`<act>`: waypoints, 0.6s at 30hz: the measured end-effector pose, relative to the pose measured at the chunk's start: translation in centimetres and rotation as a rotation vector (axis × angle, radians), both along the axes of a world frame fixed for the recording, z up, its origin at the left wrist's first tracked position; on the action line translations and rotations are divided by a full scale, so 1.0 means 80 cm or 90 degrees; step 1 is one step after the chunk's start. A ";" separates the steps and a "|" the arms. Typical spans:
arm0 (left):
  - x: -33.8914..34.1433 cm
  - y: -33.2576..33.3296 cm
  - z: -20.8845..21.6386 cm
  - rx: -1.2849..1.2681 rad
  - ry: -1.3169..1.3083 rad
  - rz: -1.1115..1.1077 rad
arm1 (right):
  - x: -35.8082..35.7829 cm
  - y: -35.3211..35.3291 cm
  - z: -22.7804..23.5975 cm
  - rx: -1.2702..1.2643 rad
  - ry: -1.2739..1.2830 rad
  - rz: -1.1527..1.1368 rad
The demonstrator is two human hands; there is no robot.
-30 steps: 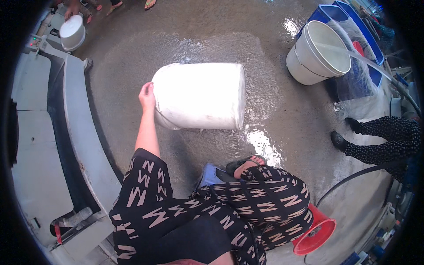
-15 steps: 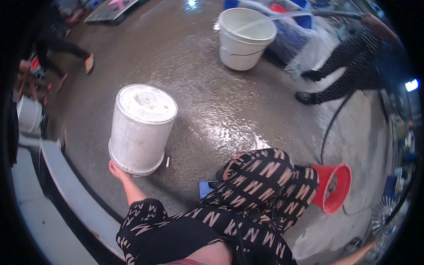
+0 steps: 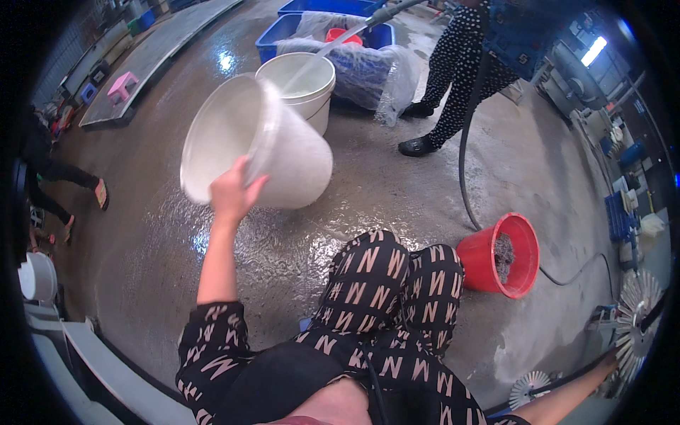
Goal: The person scrubs a metal tool with a wire brush in a bucket of water. They then use a long-handled brush to scrub the wet floor and pour water from a bucket to rinse the area.
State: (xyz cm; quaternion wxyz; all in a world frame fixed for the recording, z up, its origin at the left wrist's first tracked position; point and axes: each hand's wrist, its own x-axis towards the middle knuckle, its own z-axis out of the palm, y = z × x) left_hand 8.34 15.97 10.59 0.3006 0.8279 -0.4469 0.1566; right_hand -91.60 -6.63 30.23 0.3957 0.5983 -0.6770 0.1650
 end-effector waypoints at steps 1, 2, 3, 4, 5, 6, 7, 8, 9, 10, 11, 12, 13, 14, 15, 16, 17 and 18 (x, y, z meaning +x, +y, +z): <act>0.006 -0.028 0.008 0.023 -0.036 -0.055 | -0.014 0.002 0.003 -0.016 -0.002 -0.003; 0.008 -0.059 0.008 0.045 -0.070 -0.111 | -0.030 0.008 0.004 -0.028 0.004 -0.013; 0.010 -0.097 -0.005 0.039 -0.113 -0.180 | -0.047 0.021 0.005 -0.041 0.012 -0.029; 0.010 -0.134 -0.023 0.036 -0.151 -0.254 | -0.064 0.040 0.006 -0.051 0.021 -0.049; 0.005 -0.172 -0.042 0.024 -0.171 -0.289 | -0.080 0.060 0.014 -0.059 0.038 -0.071; 0.000 -0.214 -0.059 0.010 -0.194 -0.328 | -0.097 0.084 0.018 -0.067 0.050 -0.098; -0.005 -0.247 -0.075 -0.004 -0.214 -0.370 | -0.114 0.114 0.027 -0.075 0.069 -0.123; -0.004 -0.272 -0.082 0.029 -0.205 -0.369 | -0.122 0.130 0.033 -0.083 0.080 -0.140; -0.006 -0.298 -0.088 0.061 -0.198 -0.372 | -0.131 0.149 0.036 -0.092 0.093 -0.164; -0.013 -0.331 -0.099 0.094 -0.189 -0.382 | -0.142 0.173 0.041 -0.102 0.111 -0.186; -0.008 -0.369 -0.117 0.087 -0.168 -0.369 | -0.150 0.201 0.051 -0.109 0.139 -0.218; 0.003 -0.404 -0.145 0.084 -0.144 -0.367 | -0.155 0.232 0.066 -0.118 0.181 -0.255; 0.008 -0.434 -0.182 0.040 -0.150 -0.367 | -0.156 0.263 0.091 -0.126 0.236 -0.303; 0.012 -0.465 -0.216 -0.006 -0.154 -0.366 | -0.152 0.288 0.112 -0.135 0.283 -0.359; 0.010 -0.493 -0.252 0.085 -0.151 -0.318 | -0.145 0.313 0.133 -0.144 0.311 -0.422; -0.007 -0.517 -0.249 0.251 -0.095 -0.259 | -0.125 0.329 0.123 -0.174 0.217 -0.382; -0.010 -0.537 -0.245 0.255 -0.112 -0.189 | -0.094 0.328 0.097 -0.238 0.016 -0.311; -0.008 -0.551 -0.239 0.262 -0.129 -0.107 | -0.041 0.314 0.079 -0.331 -0.218 -0.202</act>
